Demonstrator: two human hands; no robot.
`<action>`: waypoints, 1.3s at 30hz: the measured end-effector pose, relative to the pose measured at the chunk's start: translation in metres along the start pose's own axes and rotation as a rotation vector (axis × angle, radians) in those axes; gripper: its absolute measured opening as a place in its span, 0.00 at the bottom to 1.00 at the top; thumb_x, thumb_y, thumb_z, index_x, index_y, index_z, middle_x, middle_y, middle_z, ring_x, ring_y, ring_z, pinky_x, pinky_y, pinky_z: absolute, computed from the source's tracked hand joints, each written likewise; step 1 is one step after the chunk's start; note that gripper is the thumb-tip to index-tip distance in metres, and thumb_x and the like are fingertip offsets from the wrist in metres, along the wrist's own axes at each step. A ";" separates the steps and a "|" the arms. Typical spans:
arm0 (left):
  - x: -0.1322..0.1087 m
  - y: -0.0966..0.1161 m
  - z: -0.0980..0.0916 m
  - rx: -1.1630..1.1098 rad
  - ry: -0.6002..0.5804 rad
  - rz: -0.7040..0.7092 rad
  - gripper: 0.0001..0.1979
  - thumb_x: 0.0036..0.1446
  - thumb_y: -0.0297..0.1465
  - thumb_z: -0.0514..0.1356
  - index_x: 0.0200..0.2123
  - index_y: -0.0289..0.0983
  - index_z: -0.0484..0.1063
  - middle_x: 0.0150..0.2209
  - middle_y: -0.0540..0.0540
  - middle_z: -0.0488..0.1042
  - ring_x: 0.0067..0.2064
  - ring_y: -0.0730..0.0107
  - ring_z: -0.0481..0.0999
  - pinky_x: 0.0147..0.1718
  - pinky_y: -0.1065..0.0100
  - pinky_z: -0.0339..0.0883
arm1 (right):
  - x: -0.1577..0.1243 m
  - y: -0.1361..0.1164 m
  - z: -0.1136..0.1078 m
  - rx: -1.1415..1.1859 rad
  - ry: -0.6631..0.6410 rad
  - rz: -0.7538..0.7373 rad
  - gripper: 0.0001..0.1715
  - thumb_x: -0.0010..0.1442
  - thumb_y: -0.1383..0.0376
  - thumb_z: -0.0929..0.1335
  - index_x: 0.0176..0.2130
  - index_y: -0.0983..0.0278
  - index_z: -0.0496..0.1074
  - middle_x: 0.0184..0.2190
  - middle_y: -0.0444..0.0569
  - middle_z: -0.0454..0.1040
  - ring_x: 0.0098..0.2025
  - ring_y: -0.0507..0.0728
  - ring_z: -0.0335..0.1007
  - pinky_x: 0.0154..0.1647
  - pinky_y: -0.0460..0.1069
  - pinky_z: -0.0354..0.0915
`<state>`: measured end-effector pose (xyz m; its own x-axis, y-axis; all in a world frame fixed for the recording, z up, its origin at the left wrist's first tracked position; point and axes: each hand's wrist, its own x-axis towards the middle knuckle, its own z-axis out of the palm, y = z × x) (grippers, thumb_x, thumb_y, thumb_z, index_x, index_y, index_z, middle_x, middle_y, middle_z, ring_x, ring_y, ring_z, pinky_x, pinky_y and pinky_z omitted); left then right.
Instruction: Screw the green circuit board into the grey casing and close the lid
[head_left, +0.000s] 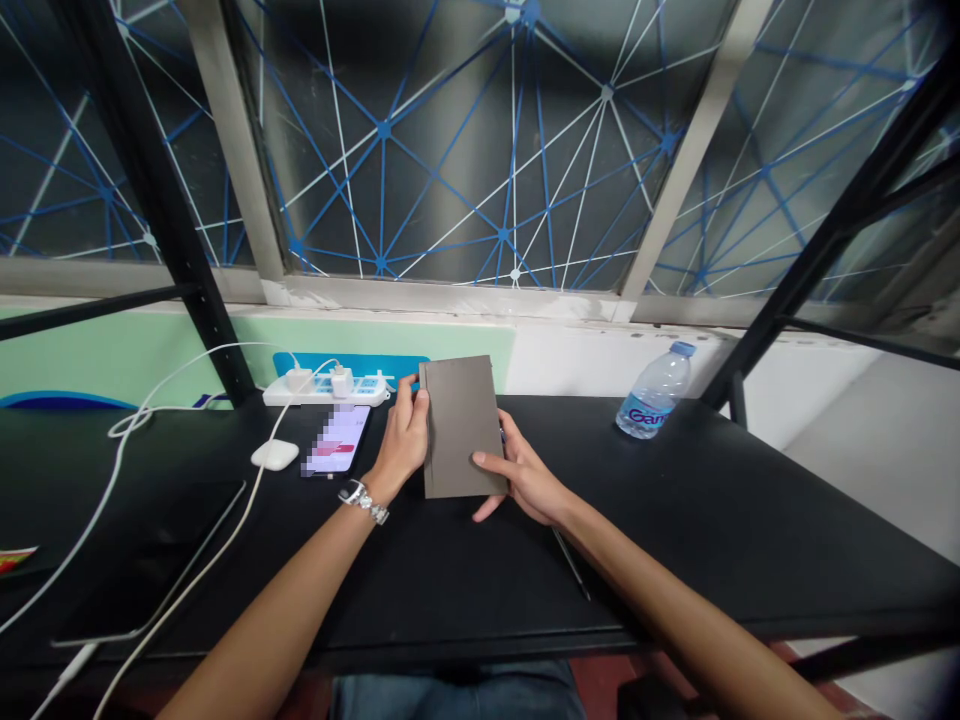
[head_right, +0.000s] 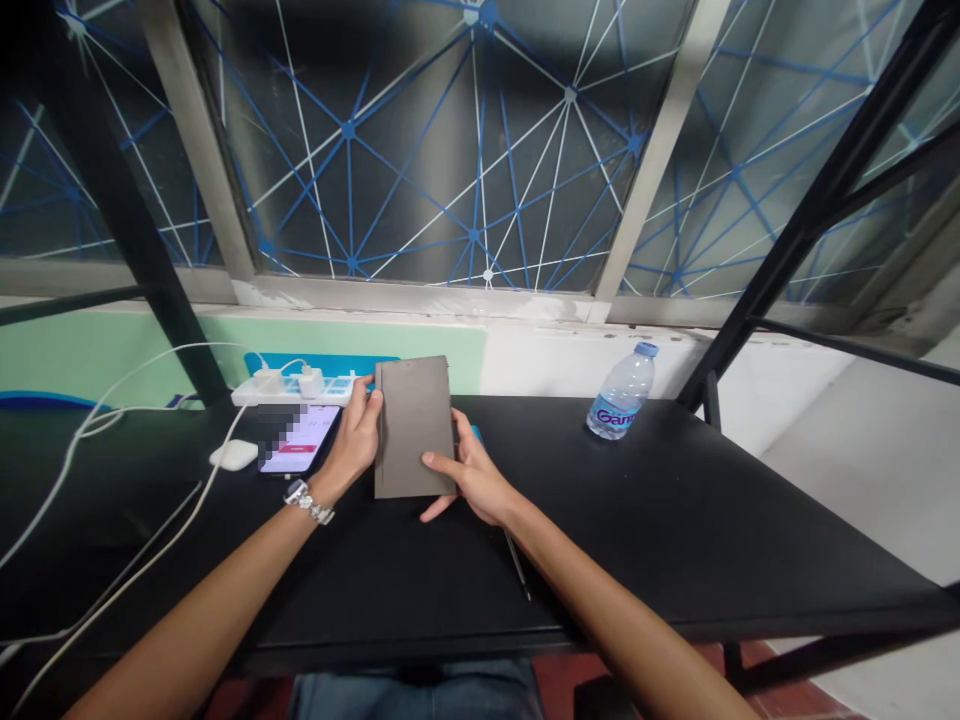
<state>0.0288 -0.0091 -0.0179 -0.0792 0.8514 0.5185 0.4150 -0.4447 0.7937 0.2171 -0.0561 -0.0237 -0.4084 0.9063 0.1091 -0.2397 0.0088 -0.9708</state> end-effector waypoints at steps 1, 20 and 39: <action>0.005 0.000 -0.007 0.037 -0.037 0.016 0.20 0.67 0.44 0.44 0.55 0.40 0.61 0.45 0.41 0.75 0.44 0.59 0.76 0.43 0.61 0.68 | -0.001 -0.003 0.000 0.009 -0.002 -0.013 0.41 0.54 0.60 0.73 0.61 0.46 0.53 0.57 0.52 0.65 0.40 0.62 0.75 0.18 0.54 0.77; 0.030 -0.070 -0.047 0.621 -0.550 -0.077 0.03 0.46 0.24 0.61 0.27 0.37 0.73 0.28 0.45 0.76 0.32 0.62 0.74 0.32 0.66 0.62 | 0.002 0.002 -0.022 -1.227 0.182 -0.538 0.32 0.60 0.72 0.64 0.61 0.51 0.62 0.58 0.40 0.70 0.56 0.58 0.70 0.57 0.55 0.66; 0.016 -0.019 -0.019 0.195 -0.497 0.253 0.07 0.63 0.33 0.53 0.36 0.39 0.69 0.41 0.45 0.77 0.42 0.62 0.76 0.42 0.64 0.66 | 0.022 0.017 -0.027 -1.560 -0.011 -0.322 0.34 0.60 0.70 0.63 0.64 0.52 0.60 0.65 0.47 0.61 0.65 0.60 0.57 0.56 0.60 0.65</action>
<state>0.0024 0.0074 -0.0189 0.4589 0.7743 0.4357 0.5279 -0.6321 0.5672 0.2277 -0.0243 -0.0439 -0.5287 0.7783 0.3386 0.7812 0.6022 -0.1644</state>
